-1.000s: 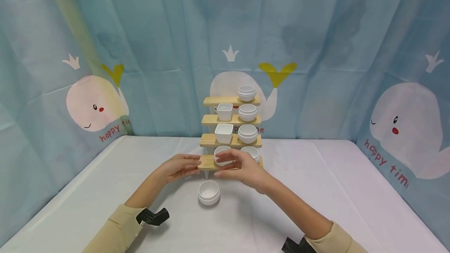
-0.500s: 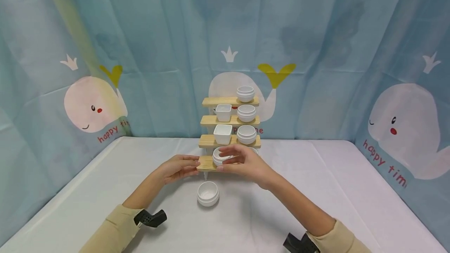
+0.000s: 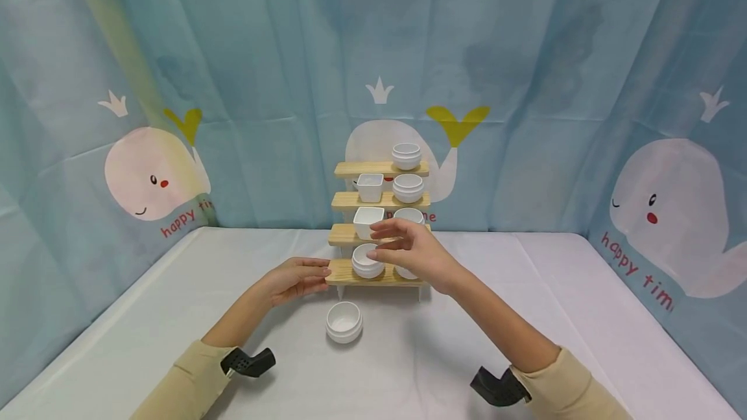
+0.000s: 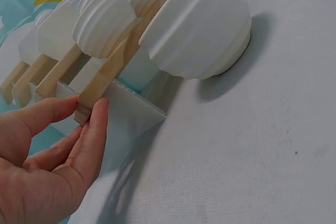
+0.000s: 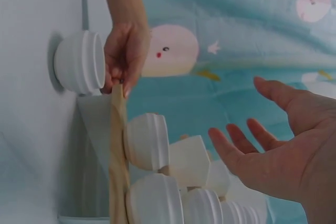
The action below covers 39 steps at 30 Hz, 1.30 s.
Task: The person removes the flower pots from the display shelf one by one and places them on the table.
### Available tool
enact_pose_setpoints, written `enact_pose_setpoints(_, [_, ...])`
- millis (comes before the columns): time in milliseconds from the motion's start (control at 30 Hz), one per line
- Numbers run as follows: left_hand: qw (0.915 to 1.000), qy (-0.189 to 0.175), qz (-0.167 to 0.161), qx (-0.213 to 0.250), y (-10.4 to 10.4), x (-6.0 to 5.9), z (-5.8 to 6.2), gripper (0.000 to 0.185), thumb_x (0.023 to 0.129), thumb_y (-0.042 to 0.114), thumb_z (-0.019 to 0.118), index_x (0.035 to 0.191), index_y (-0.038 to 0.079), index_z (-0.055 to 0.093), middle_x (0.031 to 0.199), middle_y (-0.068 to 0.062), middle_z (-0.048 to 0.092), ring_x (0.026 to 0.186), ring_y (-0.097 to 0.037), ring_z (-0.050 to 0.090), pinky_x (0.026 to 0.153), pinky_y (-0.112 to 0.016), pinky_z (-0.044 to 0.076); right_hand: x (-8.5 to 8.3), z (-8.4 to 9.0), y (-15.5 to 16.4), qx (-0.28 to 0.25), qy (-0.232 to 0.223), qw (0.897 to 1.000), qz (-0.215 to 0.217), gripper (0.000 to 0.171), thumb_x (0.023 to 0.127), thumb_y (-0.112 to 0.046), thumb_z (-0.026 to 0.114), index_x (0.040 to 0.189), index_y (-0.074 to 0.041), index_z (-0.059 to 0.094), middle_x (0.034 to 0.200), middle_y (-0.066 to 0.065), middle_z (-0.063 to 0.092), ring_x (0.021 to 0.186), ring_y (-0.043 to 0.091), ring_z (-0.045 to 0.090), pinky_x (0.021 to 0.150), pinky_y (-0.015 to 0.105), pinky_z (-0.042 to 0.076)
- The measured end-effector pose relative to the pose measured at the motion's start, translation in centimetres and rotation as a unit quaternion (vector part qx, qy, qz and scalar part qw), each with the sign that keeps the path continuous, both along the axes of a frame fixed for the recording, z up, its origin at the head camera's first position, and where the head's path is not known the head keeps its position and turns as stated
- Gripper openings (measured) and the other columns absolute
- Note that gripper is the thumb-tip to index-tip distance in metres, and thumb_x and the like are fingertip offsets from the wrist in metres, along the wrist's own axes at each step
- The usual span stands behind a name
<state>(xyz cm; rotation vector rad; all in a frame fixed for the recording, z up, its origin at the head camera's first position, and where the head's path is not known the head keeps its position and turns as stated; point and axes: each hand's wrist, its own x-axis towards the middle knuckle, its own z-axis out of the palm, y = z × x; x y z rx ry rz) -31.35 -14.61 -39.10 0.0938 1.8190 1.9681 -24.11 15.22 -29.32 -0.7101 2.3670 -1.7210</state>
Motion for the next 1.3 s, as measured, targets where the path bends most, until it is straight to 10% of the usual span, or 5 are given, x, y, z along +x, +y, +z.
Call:
enact_pose_setpoints(700, [1.0,0.006,-0.005,0.003,-0.5,-0.2,-0.3,0.051,0.105,-0.002,0.059,0.151,-0.017,0.041,0.111,-0.013,0.069,0.09,-0.013,0.074,0.087,-0.026,0.065,-2.2,1.7,0.5,0.003,0.009,1.0,-0.028,0.055,0.101,-0.012,0.07,0.149,0.006,0.05,0.151,0.024,0.054,0.133,0.039,0.06,0.112,0.053,0.054])
enact_pose_setpoints(967, [0.9999,0.008,-0.002,-0.009,-0.2,-0.2,-0.2,0.051,0.105,0.0,0.06,0.151,-0.016,0.042,0.113,-0.014,0.069,0.091,-0.013,0.073,0.087,-0.026,0.066,-3.0,2.5,0.8,0.008,0.013,0.999,-0.05,0.056,0.102,-0.012,0.07,0.151,0.002,0.049,0.152,0.024,0.053,0.136,0.039,0.057,0.104,0.032,0.057])
enact_pose_setpoints(1300, [1.0,0.006,-0.005,-0.004,-0.1,-0.1,-0.2,0.05,0.105,-0.002,0.059,0.151,-0.016,0.042,0.109,-0.013,0.069,0.088,-0.012,0.073,0.084,-0.025,0.066,-3.9,3.4,1.1,0.012,0.028,0.998,-0.056,0.055,0.103,-0.014,0.069,0.151,0.003,0.048,0.155,0.024,0.051,0.14,0.042,0.052,0.117,0.054,0.048])
